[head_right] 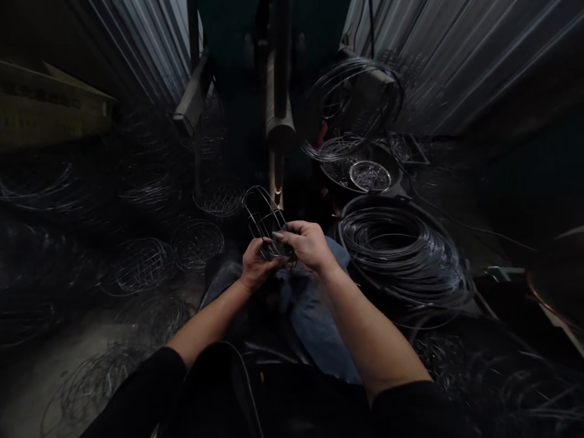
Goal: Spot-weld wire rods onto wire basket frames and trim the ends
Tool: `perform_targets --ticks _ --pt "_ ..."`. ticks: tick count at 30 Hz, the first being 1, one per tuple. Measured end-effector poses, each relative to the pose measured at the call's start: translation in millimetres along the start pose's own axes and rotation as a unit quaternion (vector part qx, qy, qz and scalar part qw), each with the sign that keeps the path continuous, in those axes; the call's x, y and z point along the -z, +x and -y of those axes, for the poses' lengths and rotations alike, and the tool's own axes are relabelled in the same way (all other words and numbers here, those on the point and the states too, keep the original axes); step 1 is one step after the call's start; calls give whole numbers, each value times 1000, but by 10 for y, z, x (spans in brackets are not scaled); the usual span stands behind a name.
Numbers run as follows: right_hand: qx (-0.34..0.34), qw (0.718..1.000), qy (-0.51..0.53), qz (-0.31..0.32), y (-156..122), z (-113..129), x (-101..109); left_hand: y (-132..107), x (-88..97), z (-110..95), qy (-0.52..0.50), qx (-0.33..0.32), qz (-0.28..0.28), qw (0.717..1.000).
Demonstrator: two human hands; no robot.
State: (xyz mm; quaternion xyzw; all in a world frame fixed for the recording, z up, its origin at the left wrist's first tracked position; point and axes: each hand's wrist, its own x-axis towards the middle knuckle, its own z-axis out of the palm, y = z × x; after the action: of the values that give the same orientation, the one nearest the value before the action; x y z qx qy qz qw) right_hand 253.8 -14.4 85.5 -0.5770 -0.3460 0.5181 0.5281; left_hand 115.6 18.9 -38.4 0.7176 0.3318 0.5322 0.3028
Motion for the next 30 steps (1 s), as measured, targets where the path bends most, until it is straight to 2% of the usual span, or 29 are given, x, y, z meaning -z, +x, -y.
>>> perform_targets --ticks 5,10,23,30 --pt "18 1000 -15 5 265 87 51 201 -133 79 -18 19 -21 999" --pt "34 999 -31 3 414 109 105 298 -234 113 -30 28 -23 999" --pt "31 999 -44 -8 455 169 94 336 -330 97 -98 107 -2 989" --pt "33 999 -38 -2 449 156 106 311 -329 78 -104 127 11 986"
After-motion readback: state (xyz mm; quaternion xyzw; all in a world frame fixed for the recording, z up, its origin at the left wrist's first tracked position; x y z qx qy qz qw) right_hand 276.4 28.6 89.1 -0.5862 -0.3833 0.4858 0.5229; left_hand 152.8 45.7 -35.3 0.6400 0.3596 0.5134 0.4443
